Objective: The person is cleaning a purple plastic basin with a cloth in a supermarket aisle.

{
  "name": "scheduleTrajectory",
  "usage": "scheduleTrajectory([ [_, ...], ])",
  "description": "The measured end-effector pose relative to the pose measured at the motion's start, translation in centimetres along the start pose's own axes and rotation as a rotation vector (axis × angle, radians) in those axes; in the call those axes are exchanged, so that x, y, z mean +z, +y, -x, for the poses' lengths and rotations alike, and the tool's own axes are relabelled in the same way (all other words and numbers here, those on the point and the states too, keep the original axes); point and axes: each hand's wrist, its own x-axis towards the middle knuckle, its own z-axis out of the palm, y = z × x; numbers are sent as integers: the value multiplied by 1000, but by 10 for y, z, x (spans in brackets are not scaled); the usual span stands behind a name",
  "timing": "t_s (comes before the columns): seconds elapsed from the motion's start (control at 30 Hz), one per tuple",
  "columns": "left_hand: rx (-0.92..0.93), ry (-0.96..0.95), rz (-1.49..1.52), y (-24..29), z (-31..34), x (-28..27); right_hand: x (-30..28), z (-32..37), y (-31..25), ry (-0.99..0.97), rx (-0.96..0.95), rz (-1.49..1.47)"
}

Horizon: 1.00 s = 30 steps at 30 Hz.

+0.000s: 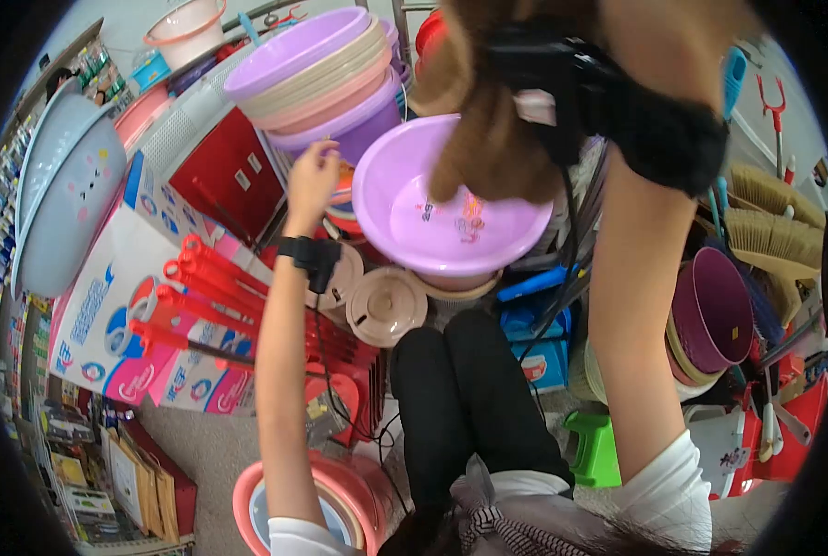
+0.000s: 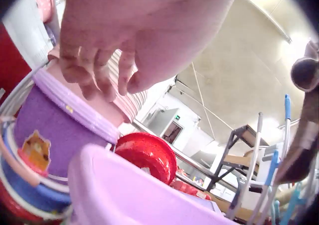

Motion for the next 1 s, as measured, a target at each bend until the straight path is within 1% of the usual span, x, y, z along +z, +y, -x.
scheduleTrajectory([
  [0.07, -24, -68, -26, -15, 33, 29, -37, -11, -27, -85, 25, 136],
  [0.13, -173, -79, -36, -2, 59, 41, -81, -17, -57, -237, 55, 361],
  [0.2, -155, -76, -29, 1, 66, 40, -126, -14, -87, -465, 13, 662],
  [0.23, -179, -68, -20, -5, 64, 43, -145, -5, -99, -549, 9, 767],
  [0.27, -203, -64, -9, -14, 64, 48, -137, -2, -122, -500, 526, 584],
  [0.3, -53, 31, 6, -31, 61, 58, -158, 16, -122, -491, 637, 478],
  [0.33, -41, 60, 32, -33, 60, 58, -163, 31, -138, -390, 1073, 314],
  [0.37, -102, 32, 70, -24, 61, 54, -180, 53, -146, -466, 1253, 293],
  [0.4, -165, 5, 107, -15, 62, 49, -193, 81, -148, -406, 1479, 297],
  [0.47, -205, -1, 135, -15, 63, 48, -224, 138, -153, -324, 1757, 255],
  [0.53, -243, -51, 175, -12, 60, 41, -234, 168, -161, -153, 2050, 283],
  [0.57, -175, -5, 105, -11, 58, 39, -245, 189, -160, -201, 2042, 311],
  [0.6, -179, -18, 96, -10, 53, 38, -243, 194, -158, -191, 2055, 316],
  [0.67, -326, 22, 326, -7, 44, 37, -241, 203, -152, -196, 2041, 229],
  [0.7, -355, 0, 393, -4, 41, 36, -246, 217, -143, -225, 2029, 268],
  [0.73, -361, -35, 299, 0, 40, 35, -252, 227, -138, -232, 2037, 271],
  [0.8, -372, 2, 167, -2, 43, 41, -245, 232, -133, -232, 1950, 339],
  [0.83, -376, 3, 168, -6, 43, 42, -243, 233, -131, -206, 1918, 300],
  [0.9, -388, -76, 310, -18, 41, 47, -245, 238, -125, -223, 1884, 293],
  [0.93, -391, -76, 311, -23, 43, 51, -247, 241, -124, -235, 1852, 287],
  [0.97, -398, -86, 293, -16, 45, 46, -246, 239, -123, -237, 1854, 288],
  [1.0, -405, -95, 275, -10, 46, 43, -243, 234, -122, -283, 1867, 330],
])
